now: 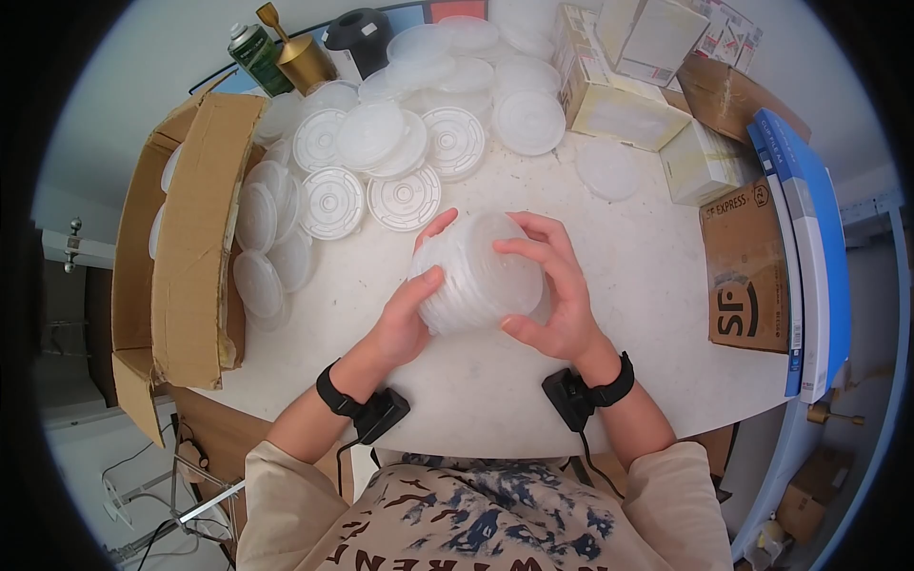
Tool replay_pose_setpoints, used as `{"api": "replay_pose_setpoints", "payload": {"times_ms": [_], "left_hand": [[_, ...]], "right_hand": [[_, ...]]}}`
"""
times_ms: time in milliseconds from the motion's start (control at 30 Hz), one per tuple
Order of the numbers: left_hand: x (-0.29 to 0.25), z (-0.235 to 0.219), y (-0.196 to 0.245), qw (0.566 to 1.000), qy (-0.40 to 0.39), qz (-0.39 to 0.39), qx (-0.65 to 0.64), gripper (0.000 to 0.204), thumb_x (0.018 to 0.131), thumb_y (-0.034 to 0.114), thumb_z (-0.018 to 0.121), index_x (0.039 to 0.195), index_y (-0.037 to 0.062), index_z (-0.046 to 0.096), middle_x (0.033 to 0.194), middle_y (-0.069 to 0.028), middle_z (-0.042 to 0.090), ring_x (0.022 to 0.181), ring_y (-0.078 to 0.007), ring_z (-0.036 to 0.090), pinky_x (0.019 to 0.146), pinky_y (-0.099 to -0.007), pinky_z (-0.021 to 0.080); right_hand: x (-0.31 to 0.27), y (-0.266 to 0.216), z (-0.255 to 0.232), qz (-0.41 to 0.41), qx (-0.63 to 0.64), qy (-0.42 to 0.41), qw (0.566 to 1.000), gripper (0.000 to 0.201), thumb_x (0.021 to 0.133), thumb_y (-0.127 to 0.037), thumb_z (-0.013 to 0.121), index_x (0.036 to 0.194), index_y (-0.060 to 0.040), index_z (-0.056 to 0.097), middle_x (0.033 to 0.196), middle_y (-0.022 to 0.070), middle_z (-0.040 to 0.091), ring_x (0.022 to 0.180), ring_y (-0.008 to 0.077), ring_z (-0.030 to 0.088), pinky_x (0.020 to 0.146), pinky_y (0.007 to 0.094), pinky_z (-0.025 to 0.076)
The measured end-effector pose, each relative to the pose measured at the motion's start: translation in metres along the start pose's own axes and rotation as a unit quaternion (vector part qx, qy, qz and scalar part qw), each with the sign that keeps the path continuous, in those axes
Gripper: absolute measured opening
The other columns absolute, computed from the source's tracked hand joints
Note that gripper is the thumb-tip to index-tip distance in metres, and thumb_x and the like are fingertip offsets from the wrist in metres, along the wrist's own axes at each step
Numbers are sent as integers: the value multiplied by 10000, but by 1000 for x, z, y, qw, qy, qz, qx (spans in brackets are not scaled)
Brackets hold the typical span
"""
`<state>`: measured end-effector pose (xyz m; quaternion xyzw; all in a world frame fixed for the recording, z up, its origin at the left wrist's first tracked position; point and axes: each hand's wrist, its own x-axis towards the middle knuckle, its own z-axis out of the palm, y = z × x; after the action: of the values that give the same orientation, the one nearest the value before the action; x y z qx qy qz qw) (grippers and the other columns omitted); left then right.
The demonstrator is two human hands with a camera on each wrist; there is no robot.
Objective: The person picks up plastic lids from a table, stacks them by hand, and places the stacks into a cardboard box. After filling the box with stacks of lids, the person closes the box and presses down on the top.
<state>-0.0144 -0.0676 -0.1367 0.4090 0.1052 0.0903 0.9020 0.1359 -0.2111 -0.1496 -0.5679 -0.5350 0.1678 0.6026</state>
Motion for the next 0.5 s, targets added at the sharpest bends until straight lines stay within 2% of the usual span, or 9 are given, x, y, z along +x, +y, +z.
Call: {"api": "replay_pose_setpoints", "payload": {"times_ms": [167, 233, 267, 333, 367, 433, 467, 500], "left_hand": [[-1, 3, 5, 997, 11, -23, -78, 701, 955, 359, 519, 1532, 171, 168, 1491, -87, 329, 1377, -243, 346, 1124, -402, 294], [0, 1, 3, 995, 29, -62, -74, 688, 948, 520, 399, 1512, 152, 261, 1508, -105, 358, 1362, -302, 390, 1118, -461, 324], [-1, 0, 4, 995, 31, -61, -73, 688, 948, 520, 399, 1512, 152, 261, 1508, -105, 358, 1362, -302, 390, 1118, -461, 324], [-2, -1, 6, 991, 21, -67, -118, 682, 950, 556, 348, 1487, 135, 330, 1498, -113, 387, 1328, -332, 428, 1095, -519, 337], [-2, 0, 7, 991, 22, -66, -117, 682, 950, 556, 348, 1487, 135, 330, 1498, -113, 387, 1328, -332, 428, 1095, -519, 337], [-1, 1, 9, 973, 61, -57, -216, 710, 935, 595, 345, 1481, 141, 341, 1496, -113, 386, 1317, -363, 427, 1045, -564, 361], [-1, 0, 11, 973, 62, -56, -215, 710, 935, 595, 345, 1481, 141, 341, 1496, -113, 386, 1317, -363, 427, 1045, -564, 361], [-1, -3, 13, 958, 53, -52, -276, 733, 917, 620, 356, 1480, 149, 342, 1489, -112, 391, 1308, -371, 426, 1015, -561, 378]], "right_hand": [[1, -2, 1, -11, -10, -14, 1000, 755, 755, -466, 725, 1349, -51, 514, 1455, 206, 322, 1346, 361, 338, 1090, 449, 313], [1, -2, 2, -19, -11, -14, 1000, 845, 782, -544, 682, 1419, -48, 435, 1496, 196, 289, 1381, 348, 300, 1107, 452, 289], [2, -4, 4, -19, -9, -15, 1000, 845, 782, -544, 682, 1419, -48, 435, 1496, 196, 289, 1381, 348, 300, 1107, 452, 289], [4, -8, 8, 25, 48, 44, 998, 868, 828, -579, 623, 1453, -32, 370, 1508, 160, 290, 1382, 316, 319, 1096, 450, 306], [4, -8, 9, 25, 50, 43, 998, 868, 828, -579, 623, 1453, -32, 370, 1508, 160, 290, 1382, 316, 319, 1096, 450, 306], [2, -5, 8, 55, 93, 71, 992, 786, 896, -528, 556, 1451, -11, 352, 1491, 133, 325, 1364, 291, 362, 1068, 445, 341], [1, -2, 7, 55, 94, 71, 991, 786, 896, -528, 556, 1451, -11, 352, 1491, 133, 325, 1364, 291, 362, 1068, 445, 341], [1, 2, 4, 58, 96, 74, 991, 706, 931, -480, 517, 1433, -5, 373, 1466, 130, 355, 1342, 281, 387, 1052, 436, 356]]}}
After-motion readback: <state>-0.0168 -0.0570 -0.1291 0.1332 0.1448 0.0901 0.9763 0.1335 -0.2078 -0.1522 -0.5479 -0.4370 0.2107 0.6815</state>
